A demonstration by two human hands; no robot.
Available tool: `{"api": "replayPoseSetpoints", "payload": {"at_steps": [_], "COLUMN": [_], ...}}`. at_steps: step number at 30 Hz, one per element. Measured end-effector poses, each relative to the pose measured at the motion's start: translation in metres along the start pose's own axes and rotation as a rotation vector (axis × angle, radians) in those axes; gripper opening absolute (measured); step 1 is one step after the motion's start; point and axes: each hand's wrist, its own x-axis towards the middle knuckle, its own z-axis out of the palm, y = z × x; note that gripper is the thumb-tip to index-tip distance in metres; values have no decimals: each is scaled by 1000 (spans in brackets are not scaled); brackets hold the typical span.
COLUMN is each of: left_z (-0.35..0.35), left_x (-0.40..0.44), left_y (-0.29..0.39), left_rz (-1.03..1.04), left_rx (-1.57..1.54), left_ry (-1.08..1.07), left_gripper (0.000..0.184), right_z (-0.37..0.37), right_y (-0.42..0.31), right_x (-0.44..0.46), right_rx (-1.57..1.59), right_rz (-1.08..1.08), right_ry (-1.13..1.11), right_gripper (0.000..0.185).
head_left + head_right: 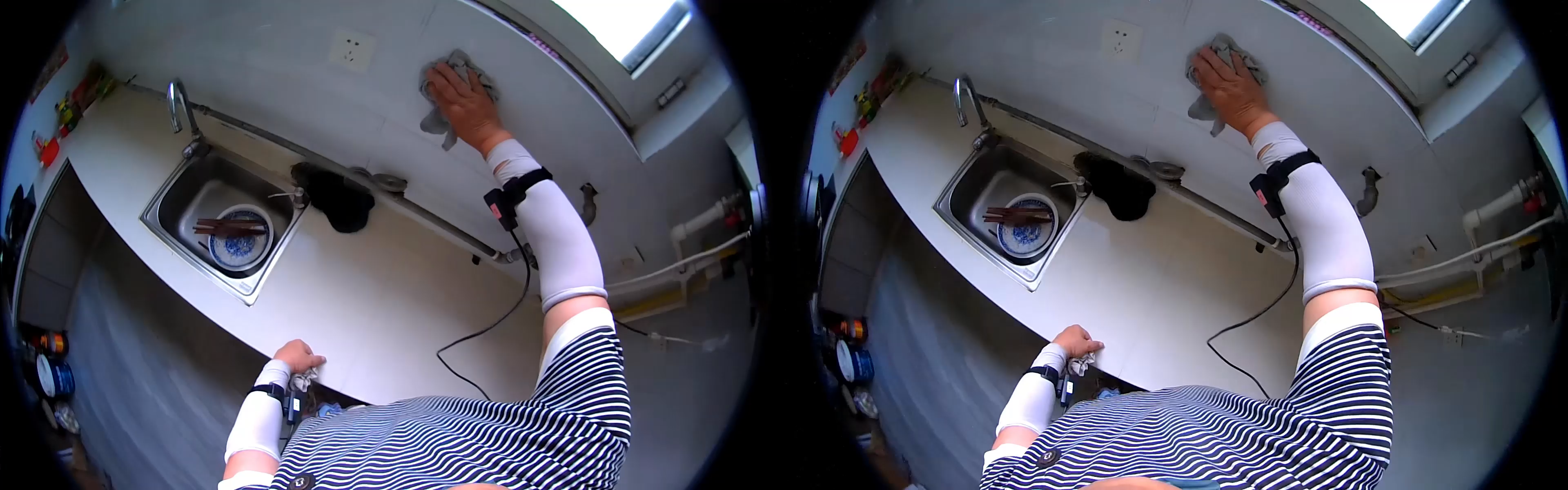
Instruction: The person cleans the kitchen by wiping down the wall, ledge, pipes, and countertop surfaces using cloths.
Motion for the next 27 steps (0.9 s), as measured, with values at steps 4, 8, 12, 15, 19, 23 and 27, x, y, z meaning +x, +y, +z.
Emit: {"api": "replayPoseSetpoints", "payload": {"at_steps": [4, 8, 12, 15, 19, 23, 27], "left_z": [-2, 0, 3, 1, 3, 3, 0], "left_x": [-3, -1, 0, -1, 1, 3, 5], "left_y": [2, -1, -3, 0, -8, -9, -8], "left_rz": [-20, -24, -18, -22, -27, -4, 21], "left_rx": [2, 7, 21, -9, -40, -33, 37], "left_ry": [-20, -2, 18, 25, 38, 37, -3], "left_gripper": [47, 47, 47, 46, 47, 48, 49], "right_z": [14, 40, 62, 40, 36, 39, 49], "right_y": [-31, -66, -86, -85, -85, -84, -86], "right_x": [27, 54, 31, -6, -57, -57, -32], "right_rx": [34, 110, 73, -107, -93, -73, -4], "right_rz": [47, 28, 26, -175, -216, -261, -233], "right_ry": [-5, 7, -109, -280, -302, -304, -234], "right_gripper": [35, 38, 40, 40, 36, 30, 34]}}
